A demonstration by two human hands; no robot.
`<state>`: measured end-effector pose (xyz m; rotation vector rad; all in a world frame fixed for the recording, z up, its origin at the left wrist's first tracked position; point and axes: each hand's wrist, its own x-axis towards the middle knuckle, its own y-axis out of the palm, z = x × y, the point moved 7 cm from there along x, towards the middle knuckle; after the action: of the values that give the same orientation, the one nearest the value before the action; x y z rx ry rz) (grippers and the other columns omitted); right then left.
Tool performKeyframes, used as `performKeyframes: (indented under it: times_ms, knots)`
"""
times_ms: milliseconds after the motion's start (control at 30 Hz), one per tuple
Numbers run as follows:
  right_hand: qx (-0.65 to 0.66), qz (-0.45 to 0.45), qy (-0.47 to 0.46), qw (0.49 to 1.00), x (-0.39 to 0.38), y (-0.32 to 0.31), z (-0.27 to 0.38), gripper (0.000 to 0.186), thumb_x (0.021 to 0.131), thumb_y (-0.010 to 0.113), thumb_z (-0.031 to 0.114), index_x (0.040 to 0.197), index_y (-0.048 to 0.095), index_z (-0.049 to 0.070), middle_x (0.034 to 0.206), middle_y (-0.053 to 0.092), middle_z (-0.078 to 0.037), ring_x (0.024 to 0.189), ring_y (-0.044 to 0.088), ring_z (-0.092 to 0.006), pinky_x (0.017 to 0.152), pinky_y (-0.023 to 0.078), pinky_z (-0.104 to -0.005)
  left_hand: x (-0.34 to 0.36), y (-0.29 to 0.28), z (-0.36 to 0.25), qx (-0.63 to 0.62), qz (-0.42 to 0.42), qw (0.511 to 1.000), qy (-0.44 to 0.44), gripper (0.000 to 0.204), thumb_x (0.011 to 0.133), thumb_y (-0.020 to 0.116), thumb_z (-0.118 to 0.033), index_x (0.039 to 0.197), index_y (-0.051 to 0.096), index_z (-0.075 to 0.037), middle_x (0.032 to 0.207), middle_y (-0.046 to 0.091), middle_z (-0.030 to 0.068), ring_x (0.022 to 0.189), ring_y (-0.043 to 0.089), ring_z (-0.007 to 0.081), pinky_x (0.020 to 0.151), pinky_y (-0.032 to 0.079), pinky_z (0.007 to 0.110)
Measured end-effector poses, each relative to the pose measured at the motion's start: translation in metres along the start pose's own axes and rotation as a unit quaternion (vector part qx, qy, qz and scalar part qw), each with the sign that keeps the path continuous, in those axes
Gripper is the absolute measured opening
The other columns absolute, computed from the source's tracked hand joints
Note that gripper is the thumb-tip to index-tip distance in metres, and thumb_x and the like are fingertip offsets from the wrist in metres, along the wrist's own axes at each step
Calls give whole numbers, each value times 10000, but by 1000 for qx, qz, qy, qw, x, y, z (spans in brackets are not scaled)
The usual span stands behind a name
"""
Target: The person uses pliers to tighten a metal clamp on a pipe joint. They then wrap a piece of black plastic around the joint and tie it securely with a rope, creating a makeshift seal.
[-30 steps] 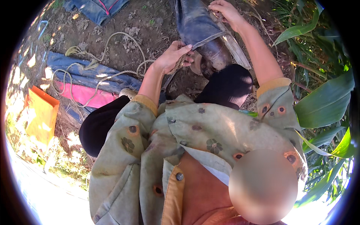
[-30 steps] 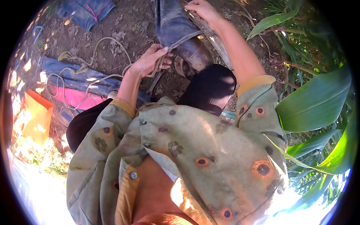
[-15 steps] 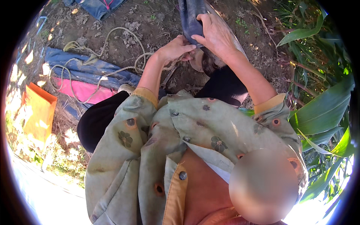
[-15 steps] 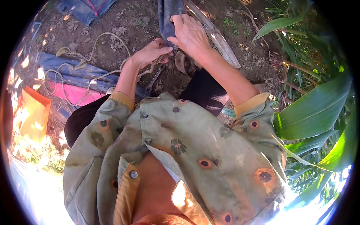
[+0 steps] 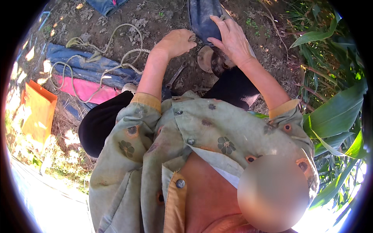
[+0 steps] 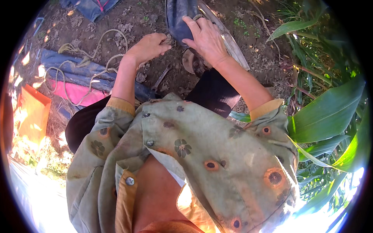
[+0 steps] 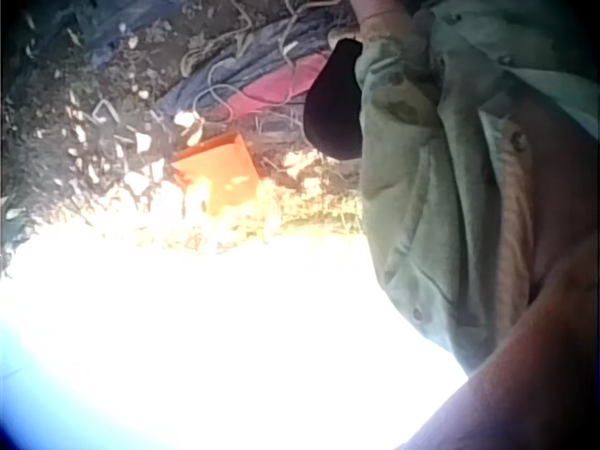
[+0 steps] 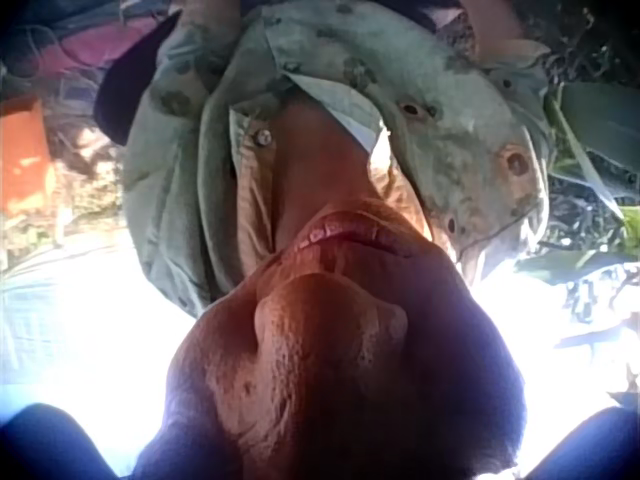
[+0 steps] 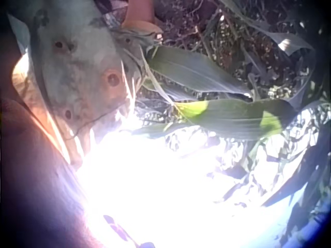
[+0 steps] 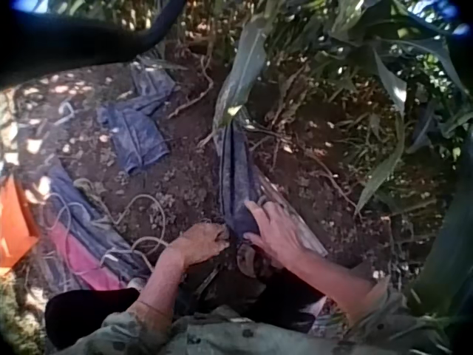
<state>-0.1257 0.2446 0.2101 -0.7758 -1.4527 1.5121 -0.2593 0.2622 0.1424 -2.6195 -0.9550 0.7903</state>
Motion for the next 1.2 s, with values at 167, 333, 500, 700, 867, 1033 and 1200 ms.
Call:
performKeyframes:
  times_ms: [167, 333, 500, 700, 867, 1033, 1200]
  knots:
    - [29, 30, 6, 999, 7, 1, -6, 746, 710, 760, 255, 1338, 373, 141, 930, 503, -116, 885, 550, -308, 753, 477, -401, 20, 34, 2, 74, -130, 985, 91, 329, 867, 573, -272, 918, 591, 52, 746, 622, 195, 734, 638, 292, 715, 488, 375]
    - [35, 56, -4, 998, 6, 5, -10, 785, 721, 753, 261, 1378, 334, 160, 966, 516, -126, 911, 558, -314, 767, 485, -405, 12, 29, -5, -24, -98, 993, 67, 366, 869, 579, -306, 925, 609, 55, 735, 634, 180, 694, 635, 280, 698, 487, 376]
    - [42, 43, -4, 998, 7, 3, -10, 786, 731, 748, 251, 1387, 322, 171, 971, 514, -128, 909, 556, -321, 770, 485, -408, 9, 4, -3, -45, -39, 998, 9, 373, 834, 608, -308, 961, 618, 43, 894, 644, 206, 863, 616, 338, 783, 479, 402]
    - [67, 43, 18, 997, 6, -1, -11, 747, 748, 734, 222, 1384, 345, 189, 958, 508, -126, 894, 548, -322, 772, 483, -410, 2, 5, -1, 22, -50, 999, 4, 339, 807, 617, -245, 1030, 607, 10, 1025, 639, 205, 1004, 596, 360, 864, 473, 426]
    - [68, 40, 15, 997, 7, -2, -9, 718, 750, 732, 212, 1373, 377, 200, 926, 502, -111, 861, 544, -307, 752, 478, -409, -9, -15, 1, 97, -95, 990, 23, 309, 790, 624, -218, 985, 585, 18, 983, 622, 232, 967, 574, 400, 820, 452, 430]
    - [68, 44, 15, 997, 2, -2, -11, 717, 748, 731, 222, 1374, 383, 208, 904, 495, -108, 835, 534, -313, 729, 473, -414, -39, -25, -20, 114, -55, 991, 43, 290, 795, 612, -196, 992, 587, 15, 934, 622, 217, 928, 582, 381, 797, 454, 413]
    - [242, 76, 68, 965, 11, -7, -25, 732, 774, 707, 151, 1409, 350, 228, 923, 543, -57, 807, 577, -187, 702, 479, -314, -8, -22, -61, 113, -50, 983, 132, 285, 806, 611, -210, 987, 604, 10, 895, 627, 220, 873, 592, 390, 770, 461, 410]
